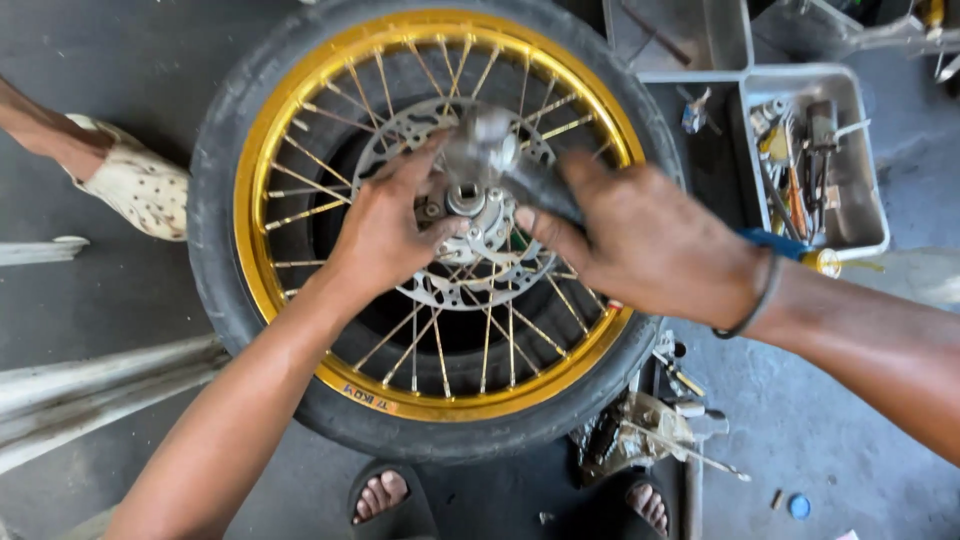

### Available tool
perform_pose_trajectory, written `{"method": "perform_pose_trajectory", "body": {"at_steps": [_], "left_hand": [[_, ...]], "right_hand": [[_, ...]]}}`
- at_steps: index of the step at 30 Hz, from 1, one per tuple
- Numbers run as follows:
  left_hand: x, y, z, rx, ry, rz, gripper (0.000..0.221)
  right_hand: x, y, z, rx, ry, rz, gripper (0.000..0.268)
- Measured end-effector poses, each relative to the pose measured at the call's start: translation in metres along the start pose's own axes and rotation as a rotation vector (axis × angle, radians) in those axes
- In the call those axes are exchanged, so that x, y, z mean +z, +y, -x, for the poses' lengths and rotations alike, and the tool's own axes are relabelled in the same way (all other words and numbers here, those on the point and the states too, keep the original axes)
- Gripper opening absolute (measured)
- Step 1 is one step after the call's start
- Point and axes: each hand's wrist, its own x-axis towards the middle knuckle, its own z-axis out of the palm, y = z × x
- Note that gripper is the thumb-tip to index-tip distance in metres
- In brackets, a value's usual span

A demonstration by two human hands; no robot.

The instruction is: Seating a bearing into a motorcycle wheel hub using a hammer and a metal punch.

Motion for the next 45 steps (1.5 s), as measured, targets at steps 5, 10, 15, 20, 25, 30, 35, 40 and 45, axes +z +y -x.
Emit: {"method": "perform_pose_trajectory", "body": {"at_steps": [5,10,15,20,25,30,35,40,45], "left_hand": [[0.0,-0.002,-0.003,0.038,0.048,0.014,0.092],[-0.004,0.001,-0.001,0.049,0.015,0.034,0.105],[-0.007,-0.005,-0.001,0.136,0.012,0.016,0.107],[0.003,-0.014,0.0,0.159,0.014,-0.145,0.059],[0.01,-0.018,-0.001,0.12,0.029,-0.204,0.054],[0.01,-0.018,-0.002,0.114,0.035,-0.205,0.055],[0.008,-0.012,-0.003,0.117,0.043,-0.205,0.046],[0.013,-0.016,0.001,0.089,0.017,-0.203,0.049],[0.01,-0.013,0.0,0.128,0.053,-0.191,0.052]], "right_hand": [[0.015,0.013,-0.009,-0.245,0.274,-0.049,0.03],[0.006,0.007,-0.007,-0.03,0.075,0.06,0.038],[-0.02,-0.012,0.006,-0.045,0.141,-0.053,0.028],[-0.028,-0.013,0.007,-0.07,0.205,-0.005,0.031],[-0.031,-0.014,0.005,-0.107,0.21,0.006,0.031],[-0.034,-0.015,0.006,-0.249,0.299,-0.041,0.025],[0.022,0.011,-0.019,0.0,-0.01,0.044,0.031],[-0.013,-0.009,0.0,-0.076,0.08,-0.001,0.029],[0.011,0.007,-0.006,-0.344,0.471,-0.062,0.049]]}}
